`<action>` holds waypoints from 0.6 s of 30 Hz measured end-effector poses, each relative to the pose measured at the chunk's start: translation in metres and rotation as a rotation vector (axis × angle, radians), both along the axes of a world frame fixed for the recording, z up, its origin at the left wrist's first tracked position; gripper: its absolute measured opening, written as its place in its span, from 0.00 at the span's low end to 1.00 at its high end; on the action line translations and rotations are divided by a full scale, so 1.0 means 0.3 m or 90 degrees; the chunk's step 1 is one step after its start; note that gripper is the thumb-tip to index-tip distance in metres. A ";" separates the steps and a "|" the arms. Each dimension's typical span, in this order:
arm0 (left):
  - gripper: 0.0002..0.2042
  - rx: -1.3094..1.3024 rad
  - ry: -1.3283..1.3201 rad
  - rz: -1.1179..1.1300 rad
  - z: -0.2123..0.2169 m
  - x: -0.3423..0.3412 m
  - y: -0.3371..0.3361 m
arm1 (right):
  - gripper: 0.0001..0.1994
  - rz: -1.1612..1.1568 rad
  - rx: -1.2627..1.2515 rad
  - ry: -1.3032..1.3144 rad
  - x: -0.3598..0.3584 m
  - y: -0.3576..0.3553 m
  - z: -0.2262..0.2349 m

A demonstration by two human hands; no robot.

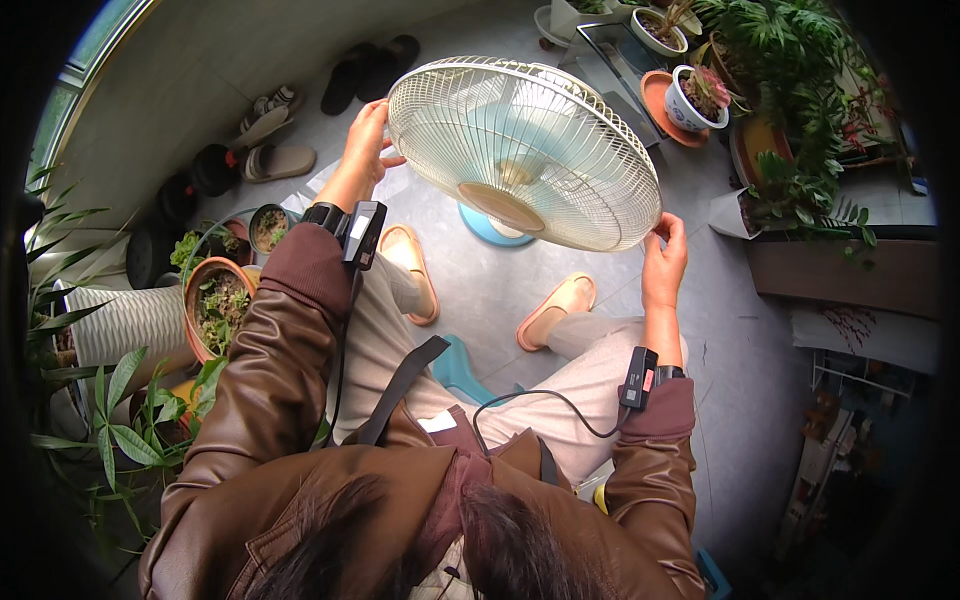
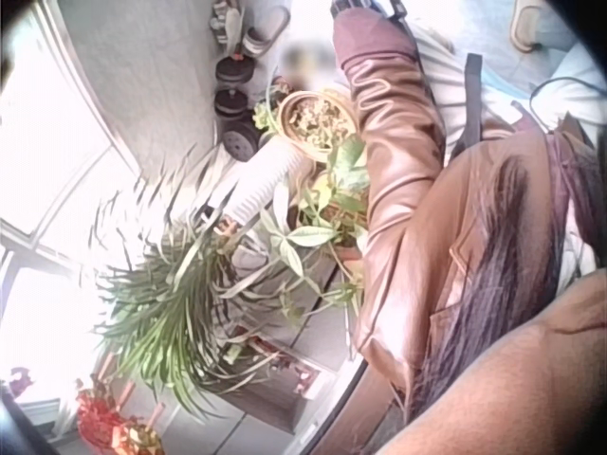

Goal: The person assembles a standing fan by attaching the front and rear wire cages to the fan head. They align and press the cages into place, then briefly pick up a screwdriver before setting it down.

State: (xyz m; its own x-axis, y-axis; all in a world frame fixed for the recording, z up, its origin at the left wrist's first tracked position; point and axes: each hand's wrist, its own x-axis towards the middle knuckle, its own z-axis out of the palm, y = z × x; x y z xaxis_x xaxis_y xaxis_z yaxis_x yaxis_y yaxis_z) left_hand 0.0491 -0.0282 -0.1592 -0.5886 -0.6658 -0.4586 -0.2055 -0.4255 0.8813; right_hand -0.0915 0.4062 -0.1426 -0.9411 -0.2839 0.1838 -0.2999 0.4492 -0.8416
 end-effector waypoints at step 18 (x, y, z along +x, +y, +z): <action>0.21 0.029 0.026 -0.025 0.059 0.031 0.019 | 0.08 0.019 -0.047 -0.047 -0.010 0.011 -0.014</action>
